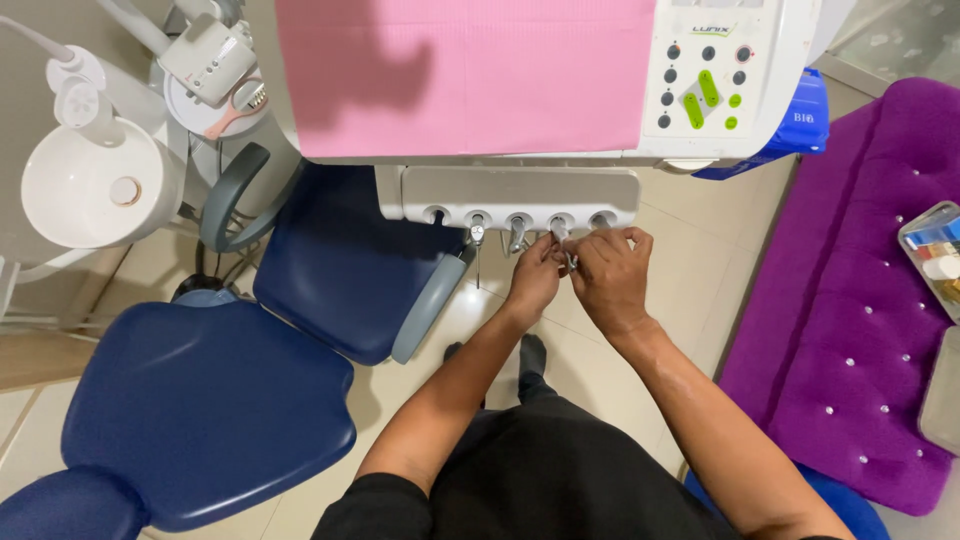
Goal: The recorder is preparing a dental treatment station by organizing handpieces, setting up a supply tray, and checking connections.
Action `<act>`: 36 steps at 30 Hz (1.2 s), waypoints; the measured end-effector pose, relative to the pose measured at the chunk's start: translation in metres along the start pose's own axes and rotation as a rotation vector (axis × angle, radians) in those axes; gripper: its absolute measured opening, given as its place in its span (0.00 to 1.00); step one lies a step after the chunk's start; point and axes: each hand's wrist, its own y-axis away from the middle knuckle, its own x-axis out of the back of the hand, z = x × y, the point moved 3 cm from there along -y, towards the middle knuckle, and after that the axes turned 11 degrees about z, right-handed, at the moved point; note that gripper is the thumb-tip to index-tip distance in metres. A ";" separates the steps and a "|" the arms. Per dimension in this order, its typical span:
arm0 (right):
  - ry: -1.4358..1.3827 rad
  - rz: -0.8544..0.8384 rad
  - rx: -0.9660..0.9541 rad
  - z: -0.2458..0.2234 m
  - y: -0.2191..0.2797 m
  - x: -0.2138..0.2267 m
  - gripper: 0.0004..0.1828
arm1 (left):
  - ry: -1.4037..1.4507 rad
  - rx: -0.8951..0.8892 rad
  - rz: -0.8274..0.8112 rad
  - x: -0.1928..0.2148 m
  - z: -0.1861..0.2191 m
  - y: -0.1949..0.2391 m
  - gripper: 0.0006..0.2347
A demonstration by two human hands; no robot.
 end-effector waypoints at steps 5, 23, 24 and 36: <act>-0.005 -0.028 -0.012 0.005 0.003 -0.003 0.14 | -0.104 0.077 0.038 0.000 0.008 0.006 0.14; -0.058 0.024 -0.400 0.046 0.043 0.021 0.37 | -0.535 -0.010 0.134 0.073 -0.006 0.053 0.19; -0.051 0.033 -0.448 0.053 0.051 0.019 0.36 | -0.695 -0.111 0.205 0.082 -0.001 0.061 0.18; -0.233 0.106 -0.524 0.056 0.034 -0.012 0.16 | -0.890 -0.723 0.246 0.022 0.171 0.137 0.10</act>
